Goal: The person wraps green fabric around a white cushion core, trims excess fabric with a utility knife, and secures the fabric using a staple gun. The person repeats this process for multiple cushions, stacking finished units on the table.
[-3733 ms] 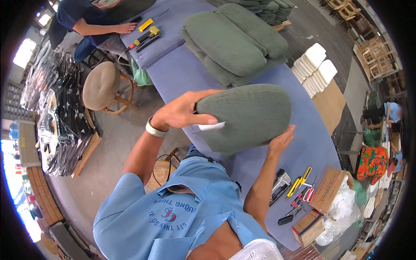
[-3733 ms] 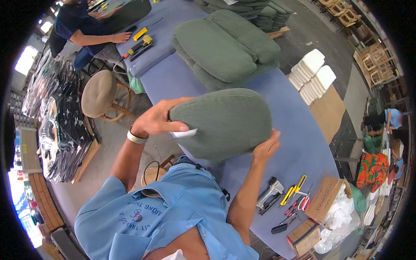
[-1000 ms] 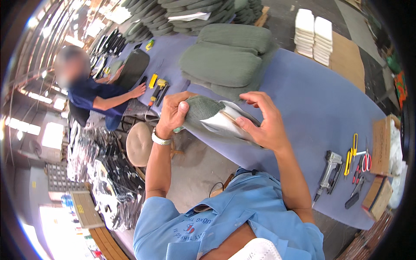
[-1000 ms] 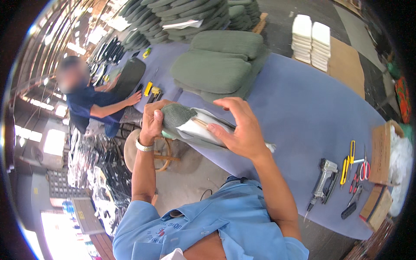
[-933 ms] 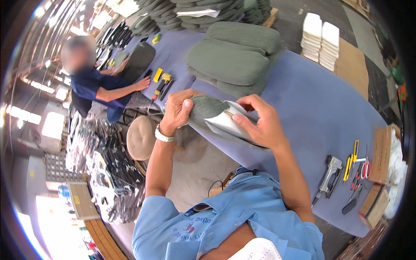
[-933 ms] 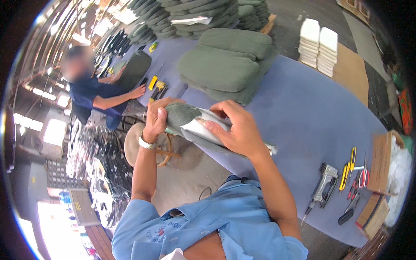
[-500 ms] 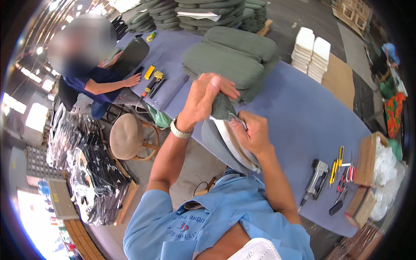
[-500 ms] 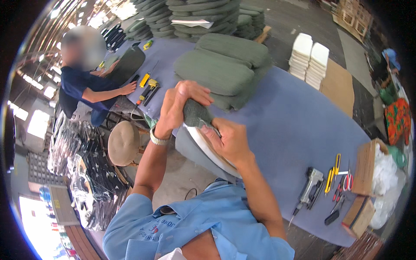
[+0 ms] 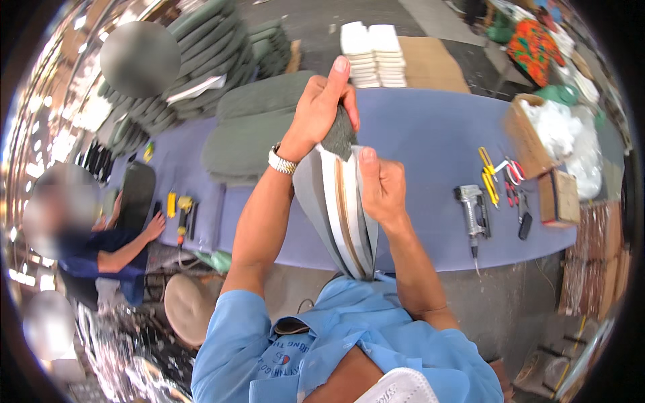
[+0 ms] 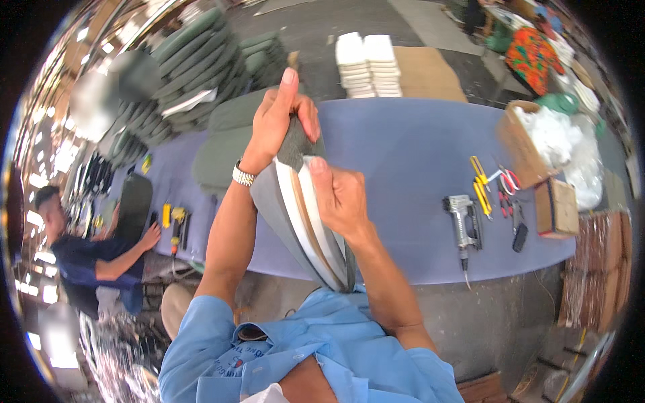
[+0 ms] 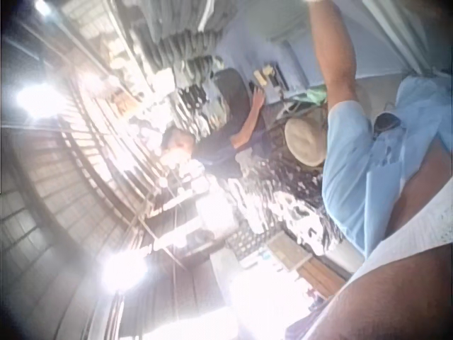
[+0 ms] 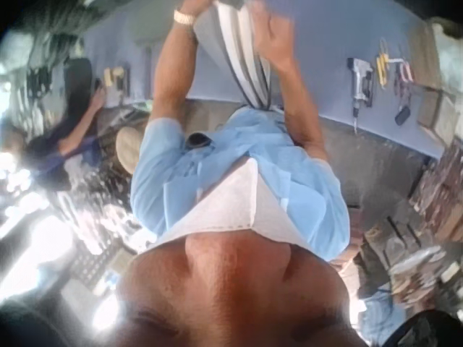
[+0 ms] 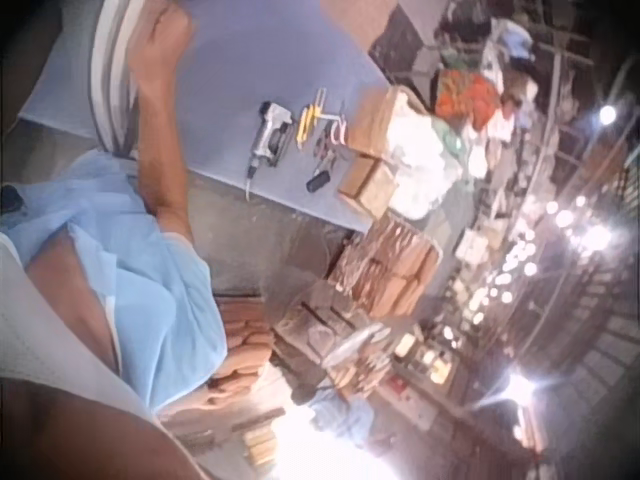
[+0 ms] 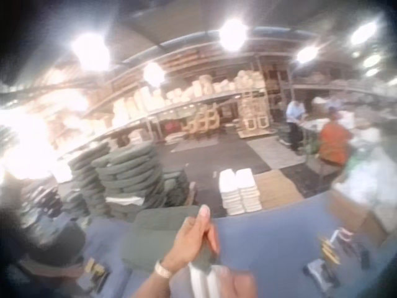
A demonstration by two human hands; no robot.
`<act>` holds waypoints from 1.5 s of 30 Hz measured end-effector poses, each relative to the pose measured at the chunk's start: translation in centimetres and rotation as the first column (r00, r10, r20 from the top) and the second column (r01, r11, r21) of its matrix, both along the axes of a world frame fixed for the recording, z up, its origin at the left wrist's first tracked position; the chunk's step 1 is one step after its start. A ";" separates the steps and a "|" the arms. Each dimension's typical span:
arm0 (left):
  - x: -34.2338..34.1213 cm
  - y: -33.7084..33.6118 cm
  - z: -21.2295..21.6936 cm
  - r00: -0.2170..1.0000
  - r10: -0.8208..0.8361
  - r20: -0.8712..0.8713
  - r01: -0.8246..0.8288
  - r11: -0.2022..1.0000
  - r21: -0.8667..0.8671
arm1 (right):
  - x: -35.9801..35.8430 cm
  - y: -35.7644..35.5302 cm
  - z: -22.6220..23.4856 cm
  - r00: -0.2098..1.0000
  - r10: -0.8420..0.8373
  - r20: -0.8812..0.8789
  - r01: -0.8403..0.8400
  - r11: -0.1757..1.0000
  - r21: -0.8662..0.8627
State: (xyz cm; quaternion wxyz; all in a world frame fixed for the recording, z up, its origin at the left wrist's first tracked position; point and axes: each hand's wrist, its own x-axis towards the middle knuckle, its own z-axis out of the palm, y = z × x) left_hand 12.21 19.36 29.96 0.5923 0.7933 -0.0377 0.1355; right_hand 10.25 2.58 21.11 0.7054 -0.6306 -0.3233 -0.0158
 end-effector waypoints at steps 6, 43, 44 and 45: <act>10.3 -3.7 -10.2 0.996 -0.057 -0.075 0.043 0.984 -0.171 | 5.0 -3.0 -3.1 0.900 -0.358 -0.247 0.325 0.931 -0.167; 25.4 -15.9 -27.0 0.983 0.140 -0.118 -0.148 0.987 -0.068 | 27.9 -12.6 -20.3 0.839 -0.393 -0.377 0.213 0.874 -0.437; 25.0 -16.2 -26.9 0.978 0.166 -0.127 -0.178 0.980 -0.090 | 27.7 -12.2 -20.4 0.850 -0.405 -0.336 0.247 0.871 -0.424; 24.7 -16.4 -26.8 0.973 0.191 -0.133 -0.206 0.972 -0.113 | 28.1 -12.1 -20.0 0.862 -0.416 -0.290 0.282 0.868 -0.408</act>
